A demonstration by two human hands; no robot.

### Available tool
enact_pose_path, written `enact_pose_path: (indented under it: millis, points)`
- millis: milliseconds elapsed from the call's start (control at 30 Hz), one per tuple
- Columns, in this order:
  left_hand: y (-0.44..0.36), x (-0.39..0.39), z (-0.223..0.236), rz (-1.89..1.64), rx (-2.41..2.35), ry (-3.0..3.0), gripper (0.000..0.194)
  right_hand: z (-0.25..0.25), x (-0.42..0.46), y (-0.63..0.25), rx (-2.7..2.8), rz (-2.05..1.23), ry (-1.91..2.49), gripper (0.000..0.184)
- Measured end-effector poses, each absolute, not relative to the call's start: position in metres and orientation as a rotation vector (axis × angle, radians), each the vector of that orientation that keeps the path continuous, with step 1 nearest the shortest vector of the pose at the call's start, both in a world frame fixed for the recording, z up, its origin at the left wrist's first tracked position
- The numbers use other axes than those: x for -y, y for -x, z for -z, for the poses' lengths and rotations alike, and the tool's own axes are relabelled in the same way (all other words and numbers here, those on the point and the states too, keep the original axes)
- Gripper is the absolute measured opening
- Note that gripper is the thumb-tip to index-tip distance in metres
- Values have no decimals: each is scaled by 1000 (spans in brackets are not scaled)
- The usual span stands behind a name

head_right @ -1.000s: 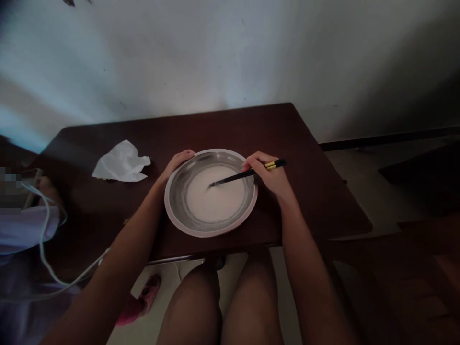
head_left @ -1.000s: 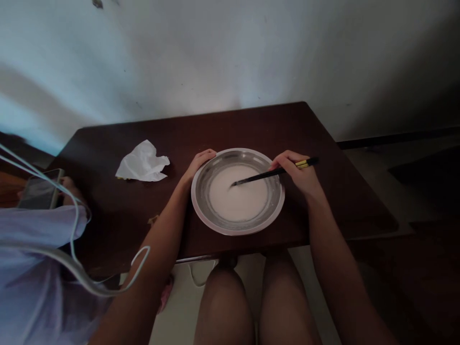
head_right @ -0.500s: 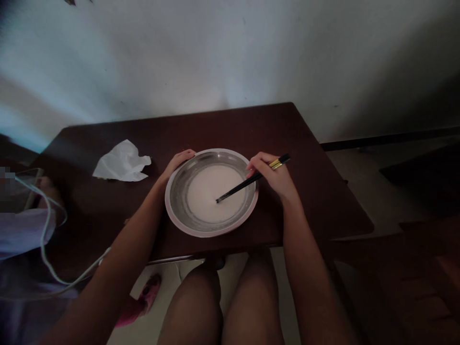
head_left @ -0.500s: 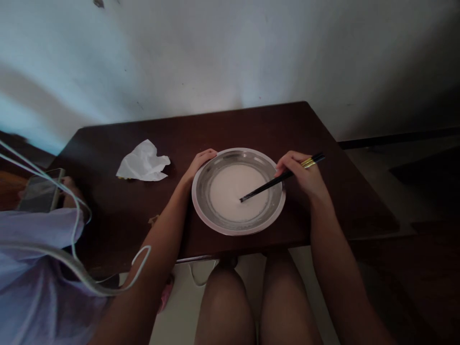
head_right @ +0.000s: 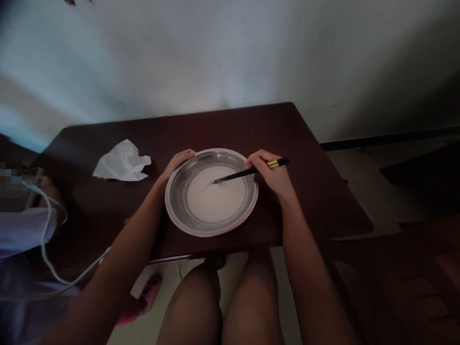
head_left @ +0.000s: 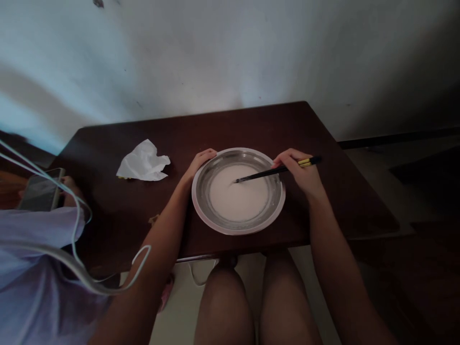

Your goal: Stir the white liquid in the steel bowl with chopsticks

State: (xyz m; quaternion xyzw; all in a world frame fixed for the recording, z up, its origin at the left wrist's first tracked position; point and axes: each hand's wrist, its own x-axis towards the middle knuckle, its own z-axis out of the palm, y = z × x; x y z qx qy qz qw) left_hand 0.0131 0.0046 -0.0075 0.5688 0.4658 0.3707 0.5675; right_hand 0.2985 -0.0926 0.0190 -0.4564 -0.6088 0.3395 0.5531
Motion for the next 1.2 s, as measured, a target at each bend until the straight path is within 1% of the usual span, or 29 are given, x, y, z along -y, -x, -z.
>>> enact_pose_path:
  millis: [67,133,200,267,367,467,533,633,700,800,900,1033,1100,1200]
  points:
    - [-13,-5,8,-876,-1084,-1336,18,-17,91,-302,1319,-743,1077,25]
    - [-13,-5,9,-877,-1075,-1351,19,-16,91,-303,1286,-799,1060,28]
    - [-13,-5,9,-873,-1079,-1363,20,-16,92,-301,1356,-906,1052,27]
    - [-13,-5,9,-872,-1088,-1351,19,-17,93,-298,1445,-941,1058,23]
    - [-14,-6,8,-875,-1090,-1330,18,-17,91,-298,1414,-823,1081,23]
    - [-15,-5,7,-882,-1088,-1324,18,-15,88,-302,1268,-758,1076,28]
    - [-15,-4,6,-883,-1092,-1305,18,-15,89,-302,1274,-840,1061,29]
    - [-15,-3,5,-878,-1102,-1296,18,-18,93,-298,1435,-973,1047,25]
    - [-15,-3,5,-877,-1109,-1315,17,-20,94,-296,1489,-917,1067,25]
    - [-14,-3,5,-879,-1103,-1346,17,-19,91,-299,1367,-769,1100,28]
    - [-13,-3,6,-883,-1087,-1352,17,-17,90,-303,1273,-807,1073,31]
    - [-13,-2,4,-865,-1108,-1373,17,-19,94,-298,1476,-928,1077,28]
    - [-14,-2,4,-870,-1115,-1358,17,-21,94,-296,1520,-855,1109,28]
    - [-14,-3,6,-870,-1106,-1336,18,-19,92,-301,1365,-725,1131,30]
